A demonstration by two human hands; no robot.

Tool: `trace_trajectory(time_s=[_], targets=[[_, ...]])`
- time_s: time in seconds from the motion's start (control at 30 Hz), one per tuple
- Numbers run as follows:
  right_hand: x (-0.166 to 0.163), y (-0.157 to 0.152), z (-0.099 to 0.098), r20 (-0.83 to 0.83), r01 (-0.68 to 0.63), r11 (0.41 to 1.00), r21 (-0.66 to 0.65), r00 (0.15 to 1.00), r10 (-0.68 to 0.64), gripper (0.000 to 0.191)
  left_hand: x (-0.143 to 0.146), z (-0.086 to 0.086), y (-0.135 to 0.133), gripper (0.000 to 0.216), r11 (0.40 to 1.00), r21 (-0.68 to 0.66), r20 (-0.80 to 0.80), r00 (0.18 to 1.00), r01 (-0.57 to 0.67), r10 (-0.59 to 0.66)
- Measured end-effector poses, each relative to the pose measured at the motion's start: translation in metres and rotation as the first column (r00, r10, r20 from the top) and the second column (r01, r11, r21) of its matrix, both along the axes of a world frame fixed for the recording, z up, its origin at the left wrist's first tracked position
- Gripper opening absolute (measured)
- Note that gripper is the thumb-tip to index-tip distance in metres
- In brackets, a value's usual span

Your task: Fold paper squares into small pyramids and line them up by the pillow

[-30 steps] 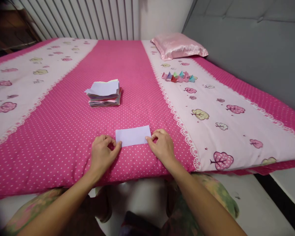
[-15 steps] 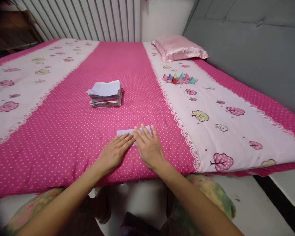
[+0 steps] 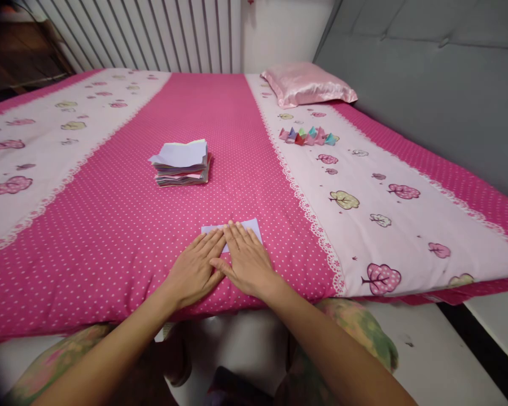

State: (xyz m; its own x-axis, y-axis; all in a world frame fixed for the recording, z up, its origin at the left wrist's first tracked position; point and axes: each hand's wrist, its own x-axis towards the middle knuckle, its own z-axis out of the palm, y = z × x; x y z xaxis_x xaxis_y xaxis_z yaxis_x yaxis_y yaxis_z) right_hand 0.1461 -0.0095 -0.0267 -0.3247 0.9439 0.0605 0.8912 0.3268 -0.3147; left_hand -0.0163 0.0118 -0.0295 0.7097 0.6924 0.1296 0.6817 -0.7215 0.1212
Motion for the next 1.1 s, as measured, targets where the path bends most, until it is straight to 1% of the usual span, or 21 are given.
trace_trajectory(time_s=[0.17, 0.37, 0.53, 0.73, 0.83, 1.0, 1.1], targets=[[0.005, -0.002, -0.002, 0.016, 0.054, 0.998, -0.009, 0.998, -0.054, 0.074, -0.001, -0.003, 0.0, 0.064, 0.998, 0.015, 0.032, 0.998, -0.053, 0.053], [0.012, -0.002, -0.004, 0.017, 0.106, 0.994, -0.005, 0.994, -0.106, 0.08, -0.002, -0.002, -0.001, 0.077, 0.991, 0.051, 0.014, 0.992, -0.123, 0.122], [0.021, -0.002, -0.003, 0.048, 0.156, 0.987, -0.037, 0.987, -0.155, 0.083, -0.003, -0.001, -0.001, 0.086, 0.981, 0.071, -0.003, 0.984, -0.178, 0.179], [0.04, -0.001, -0.002, 0.03, 0.156, 0.987, -0.044, 0.988, -0.155, 0.083, -0.007, 0.0, 0.0, 0.091, 0.962, 0.111, 0.005, 0.969, -0.248, 0.249], [0.05, 0.0, -0.002, -0.011, 0.128, 0.992, -0.02, 0.992, -0.128, 0.077, -0.01, 0.001, 0.001, 0.088, 0.947, 0.129, 0.02, 0.956, -0.294, 0.294], [0.057, 0.002, -0.002, -0.106, 0.131, 0.985, 0.109, 0.987, -0.119, 0.055, -0.013, 0.002, 0.003, 0.079, 0.915, 0.138, 0.063, 0.925, -0.38, 0.375], [0.057, 0.002, -0.004, -0.149, 0.147, 0.974, 0.172, 0.981, -0.122, 0.045, -0.013, 0.004, 0.003, 0.073, 0.907, 0.127, 0.078, 0.915, -0.403, 0.395]])
